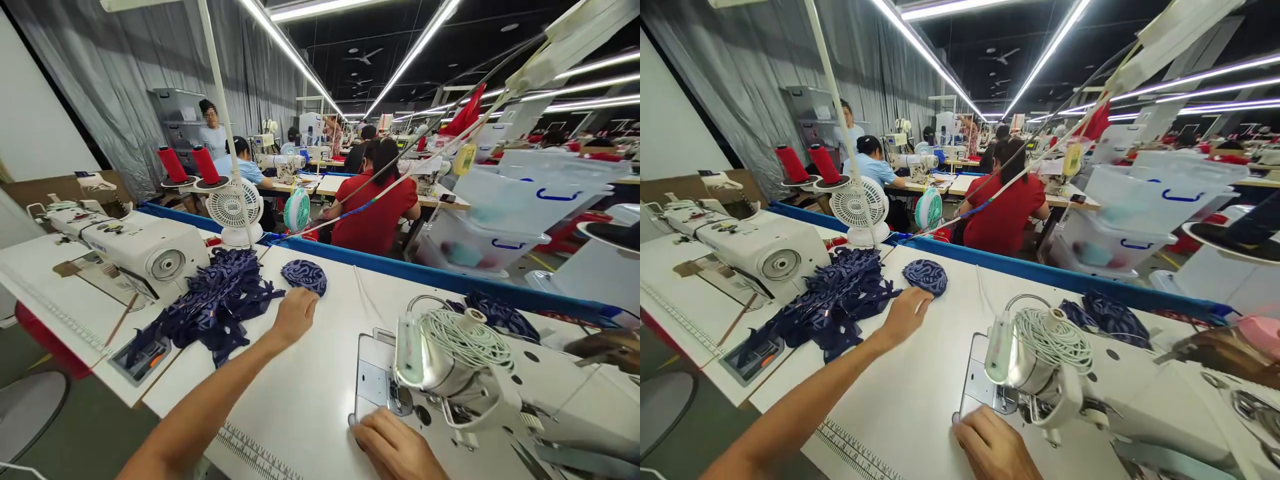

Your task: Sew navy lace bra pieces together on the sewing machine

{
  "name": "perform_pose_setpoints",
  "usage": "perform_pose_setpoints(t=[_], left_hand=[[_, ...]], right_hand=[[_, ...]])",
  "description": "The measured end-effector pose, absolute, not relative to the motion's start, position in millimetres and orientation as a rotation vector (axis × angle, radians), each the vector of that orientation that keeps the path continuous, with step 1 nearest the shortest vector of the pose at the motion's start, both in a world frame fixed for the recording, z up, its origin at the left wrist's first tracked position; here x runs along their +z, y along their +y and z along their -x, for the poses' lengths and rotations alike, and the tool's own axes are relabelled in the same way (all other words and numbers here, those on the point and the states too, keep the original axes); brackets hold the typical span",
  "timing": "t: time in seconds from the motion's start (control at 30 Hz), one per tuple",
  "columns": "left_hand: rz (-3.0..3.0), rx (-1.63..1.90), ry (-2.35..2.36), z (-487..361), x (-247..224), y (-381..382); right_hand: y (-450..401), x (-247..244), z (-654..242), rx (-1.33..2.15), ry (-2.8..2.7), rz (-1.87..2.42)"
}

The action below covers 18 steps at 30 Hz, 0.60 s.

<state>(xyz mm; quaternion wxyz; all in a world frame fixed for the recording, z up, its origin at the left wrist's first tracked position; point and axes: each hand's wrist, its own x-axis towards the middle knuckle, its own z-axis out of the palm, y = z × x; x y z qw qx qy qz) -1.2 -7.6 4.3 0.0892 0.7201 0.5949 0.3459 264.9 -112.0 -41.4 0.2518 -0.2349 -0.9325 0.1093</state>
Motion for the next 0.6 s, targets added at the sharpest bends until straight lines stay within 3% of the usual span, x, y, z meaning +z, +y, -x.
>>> perform_pose_setpoints(t=[0.23, 0.6], left_hand=[[-1.831, 0.998, 1.893, 16.0, 2.2, 86.0], [-1.414, 1.338, 1.765, 41.5, 22.6, 90.0]], right_hand=[[-95.8, -47.0, -251.4, 0.403, -2.391, 0.763], [-94.1, -38.1, -258.1, 0.558, -2.311, 0.729]])
